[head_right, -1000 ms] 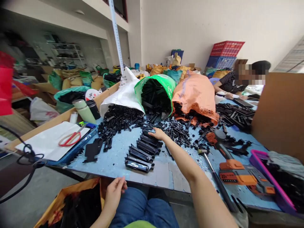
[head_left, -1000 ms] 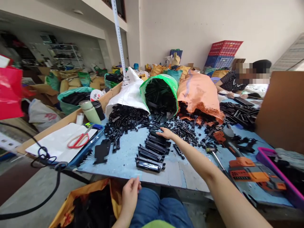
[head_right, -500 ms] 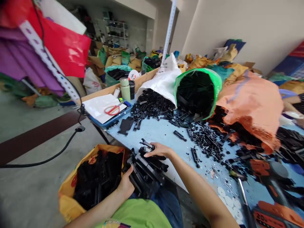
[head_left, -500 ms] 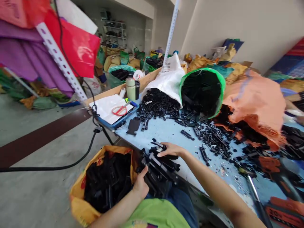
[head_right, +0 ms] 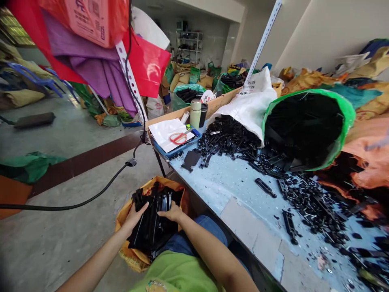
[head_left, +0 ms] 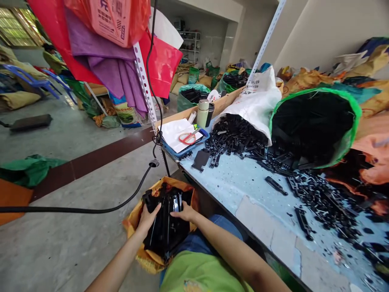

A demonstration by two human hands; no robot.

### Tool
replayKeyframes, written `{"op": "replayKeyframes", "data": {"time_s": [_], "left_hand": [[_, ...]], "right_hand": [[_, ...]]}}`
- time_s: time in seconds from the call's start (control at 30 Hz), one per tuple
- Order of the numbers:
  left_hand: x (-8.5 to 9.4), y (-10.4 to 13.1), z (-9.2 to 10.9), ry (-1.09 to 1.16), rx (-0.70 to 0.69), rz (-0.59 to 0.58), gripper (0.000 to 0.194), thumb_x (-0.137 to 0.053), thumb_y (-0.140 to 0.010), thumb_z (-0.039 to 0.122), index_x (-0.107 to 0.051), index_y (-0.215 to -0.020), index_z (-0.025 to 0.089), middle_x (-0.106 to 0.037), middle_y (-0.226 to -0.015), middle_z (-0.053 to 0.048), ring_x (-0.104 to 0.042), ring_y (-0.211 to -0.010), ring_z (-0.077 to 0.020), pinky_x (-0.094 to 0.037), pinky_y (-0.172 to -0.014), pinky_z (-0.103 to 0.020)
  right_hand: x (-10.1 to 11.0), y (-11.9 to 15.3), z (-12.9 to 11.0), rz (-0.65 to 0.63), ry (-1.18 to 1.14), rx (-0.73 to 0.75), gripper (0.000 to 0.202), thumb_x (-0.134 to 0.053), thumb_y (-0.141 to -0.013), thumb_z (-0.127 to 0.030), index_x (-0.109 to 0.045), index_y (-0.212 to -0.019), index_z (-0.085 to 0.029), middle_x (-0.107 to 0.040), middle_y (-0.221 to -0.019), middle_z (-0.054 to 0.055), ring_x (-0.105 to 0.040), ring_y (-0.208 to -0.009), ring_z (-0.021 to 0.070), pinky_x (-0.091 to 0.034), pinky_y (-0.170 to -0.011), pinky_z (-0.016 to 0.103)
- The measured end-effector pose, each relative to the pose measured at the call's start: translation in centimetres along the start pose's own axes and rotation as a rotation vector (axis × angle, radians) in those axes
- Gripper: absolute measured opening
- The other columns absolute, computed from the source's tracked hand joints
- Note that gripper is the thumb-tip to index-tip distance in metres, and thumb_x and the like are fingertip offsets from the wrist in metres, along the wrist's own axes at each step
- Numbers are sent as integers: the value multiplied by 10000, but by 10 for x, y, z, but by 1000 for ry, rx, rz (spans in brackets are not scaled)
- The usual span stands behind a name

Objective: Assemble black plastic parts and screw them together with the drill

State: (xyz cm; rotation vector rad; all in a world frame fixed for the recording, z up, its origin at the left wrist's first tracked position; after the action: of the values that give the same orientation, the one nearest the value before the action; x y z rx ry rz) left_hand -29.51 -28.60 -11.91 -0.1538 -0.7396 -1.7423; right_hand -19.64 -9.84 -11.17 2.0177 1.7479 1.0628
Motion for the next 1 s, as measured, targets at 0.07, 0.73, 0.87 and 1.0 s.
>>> {"op": "replayKeyframes", "data": {"time_s": [0.07,0.73,0.87,1.0], "left_hand": [[1,-14,-22,-162,14,119,867,-630,-665,525,-283,-1340,105,-398,-1360,-190,-340,-1277,-303,-281,-1044,-394],[-162,71,234,-566,-1112,-106,408,-377,-884,347,-416,-1239,149,-517,-1201,-164,-451,-1172,-259,-341,-987,-372],[-233,57,296,-869,-912,-98,365,-396,-863,254,-502,-1112,9,-571,-1007,-264,-604,-913,-313,-464,-761,-385],[-268,61,297,-931,-936,-135,288,-419,-829,157,-541,-1015,-25,-582,-943,-279,-605,-874,-337,-465,-699,-387]], "right_hand": [[-5,-8,13,-13,42,-43,1050,-794,-495,-455,-332,-1341,-41,-467,-1286,201,-440,-1197,286,-341,-1013,339],[101,132,-4,-41,271,356,688,-578,-692,-619,-563,-1217,-175,-628,-1115,110,-583,-1024,289,-450,-870,337],[143,178,14,-4,19,459,589,-587,-729,-568,-583,-1191,-201,-643,-1090,69,-613,-959,218,-470,-824,260],[221,196,50,248,-110,444,439,-571,-778,-496,-648,-1072,-180,-672,-1002,62,-626,-893,194,-483,-792,262]]}}
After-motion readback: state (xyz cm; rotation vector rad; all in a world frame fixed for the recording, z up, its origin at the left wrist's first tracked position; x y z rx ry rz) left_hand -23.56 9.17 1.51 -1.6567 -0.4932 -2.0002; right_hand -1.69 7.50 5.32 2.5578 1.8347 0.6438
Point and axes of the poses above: each hand's wrist, its own y-axis away from the middle knuckle, its own x-axis out of the back of the hand, z = x × y, the point moved 3 cm from there along -y, towards the middle knuckle
